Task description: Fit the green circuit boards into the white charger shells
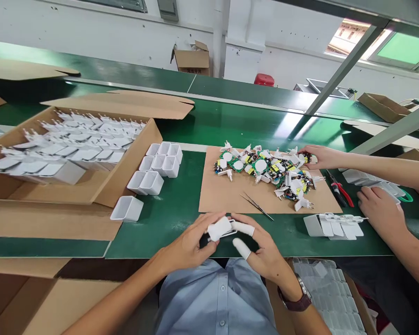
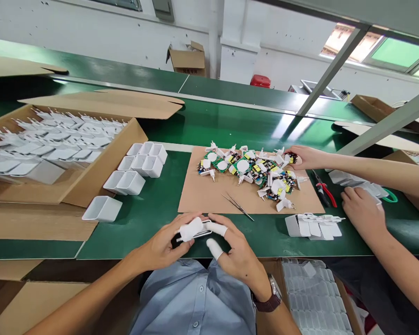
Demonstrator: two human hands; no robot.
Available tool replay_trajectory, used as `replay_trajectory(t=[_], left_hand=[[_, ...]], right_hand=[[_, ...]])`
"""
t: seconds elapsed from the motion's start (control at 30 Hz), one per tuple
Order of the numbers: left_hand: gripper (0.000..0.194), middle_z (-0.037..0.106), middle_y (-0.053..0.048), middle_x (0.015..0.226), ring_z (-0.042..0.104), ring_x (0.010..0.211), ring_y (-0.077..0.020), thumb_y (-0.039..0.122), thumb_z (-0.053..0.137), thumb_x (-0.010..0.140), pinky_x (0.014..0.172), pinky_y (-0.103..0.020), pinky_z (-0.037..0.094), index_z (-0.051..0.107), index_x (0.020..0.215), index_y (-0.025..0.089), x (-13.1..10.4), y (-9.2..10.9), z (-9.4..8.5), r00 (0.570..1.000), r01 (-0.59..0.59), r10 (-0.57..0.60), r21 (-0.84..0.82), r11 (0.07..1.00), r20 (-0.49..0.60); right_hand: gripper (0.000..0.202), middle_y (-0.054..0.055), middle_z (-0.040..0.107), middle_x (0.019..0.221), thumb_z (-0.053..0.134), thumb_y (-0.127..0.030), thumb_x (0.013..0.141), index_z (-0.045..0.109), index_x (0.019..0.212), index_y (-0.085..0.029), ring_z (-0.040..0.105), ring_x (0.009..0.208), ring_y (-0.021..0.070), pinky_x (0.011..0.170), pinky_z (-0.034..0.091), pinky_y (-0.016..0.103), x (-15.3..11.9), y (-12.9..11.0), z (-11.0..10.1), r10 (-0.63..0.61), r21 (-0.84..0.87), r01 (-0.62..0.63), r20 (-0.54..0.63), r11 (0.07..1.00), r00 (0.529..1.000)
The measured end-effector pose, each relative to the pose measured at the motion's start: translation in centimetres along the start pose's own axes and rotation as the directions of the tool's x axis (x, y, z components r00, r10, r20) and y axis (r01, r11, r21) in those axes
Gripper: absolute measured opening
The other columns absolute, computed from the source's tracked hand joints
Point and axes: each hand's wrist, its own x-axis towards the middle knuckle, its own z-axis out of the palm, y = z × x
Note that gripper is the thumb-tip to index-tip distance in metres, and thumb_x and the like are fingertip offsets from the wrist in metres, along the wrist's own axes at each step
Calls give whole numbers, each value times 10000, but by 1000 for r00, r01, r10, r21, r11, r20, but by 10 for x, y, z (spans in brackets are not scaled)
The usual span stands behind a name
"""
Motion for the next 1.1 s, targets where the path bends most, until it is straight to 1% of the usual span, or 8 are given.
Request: replay_trajectory(t=[0.07, 0.2, 0.37, 0.57, 0.73, 0.9, 1.0, 1.1], left_hand=[[664, 687, -135, 1440, 693, 1292, -277, 208, 648, 1011, 1141, -435, 570, 420, 1634, 244, 0, 1, 0, 997, 42, -47, -80, 996, -65], [679, 741, -105, 1293, 740, 1152, -234, 330, 744, 1018, 1025, -361, 612, 423, 1613, 263, -1, 3, -1, 986, 59, -93, -229, 972, -140], [783, 703, -113, 1393, 697, 1256, -250, 438, 806, 985, 1071, -363, 570, 395, 1642, 329, -4, 1, 0, 981, 9, -56, -247, 969, -185], [870, 652, -156, 1479, 657, 1295, -280, 511, 811, 964, 1088, -391, 556, 363, 1681, 305, 0, 4, 3, 970, -93, 53, -159, 983, -237], [566, 689, -97, 1214, 679, 1052, -195, 233, 612, 1081, 927, -314, 594, 438, 1618, 273, 6, 9, 10, 944, -106, 71, -94, 990, -321], [334, 658, -74, 1055, 646, 968, -178, 202, 487, 1120, 851, -276, 578, 607, 1431, 216, 9, 12, 7, 953, -89, 51, -114, 989, -299], [284, 668, -85, 1053, 652, 960, -172, 218, 466, 1135, 823, -255, 562, 682, 1318, 191, 12, 14, 2, 960, -83, 59, -79, 993, -273], [289, 663, -89, 1048, 656, 940, -168, 235, 459, 1144, 789, -244, 552, 709, 1281, 185, 14, 15, 0, 964, -72, 51, -70, 995, -263]], right_hand=[[490, 143, 629, 1519, 654, -146, 1040, 586, 1504, -285, 627, 1406, 247, 1162, 583, 451, -2, 5, 7, -80, -48, 80, 20, 996, 997], [447, 182, 664, 1345, 614, -65, 1009, 641, 1426, -224, 661, 1257, 276, 990, 662, 466, -4, 9, 18, -231, -257, 227, 14, 939, 973], [446, 227, 660, 1299, 550, -6, 935, 659, 1347, -136, 666, 1202, 306, 872, 684, 435, -3, 11, 18, -329, -386, 324, 55, 864, 943], [448, 208, 641, 1295, 531, 32, 861, 671, 1242, -159, 662, 1158, 295, 822, 671, 409, -6, 11, 14, -278, -414, 262, 23, 872, 960], [514, 216, 646, 1287, 534, 18, 841, 631, 1325, -123, 648, 1135, 310, 801, 677, 417, -6, 8, 13, -225, -435, 237, 80, 869, 971], [686, 210, 659, 1245, 507, 41, 793, 570, 1461, -97, 622, 979, 307, 686, 670, 436, 2, -4, 10, -90, -453, 157, 166, 877, 982], [675, 196, 678, 1239, 498, 24, 861, 534, 1519, -118, 649, 1006, 303, 718, 686, 434, 2, -4, 10, -112, -422, 164, 145, 892, 983], [676, 193, 689, 1305, 509, -7, 960, 436, 1618, -139, 674, 1163, 303, 860, 699, 426, -3, -1, 13, -158, -406, 167, 55, 899, 986]])
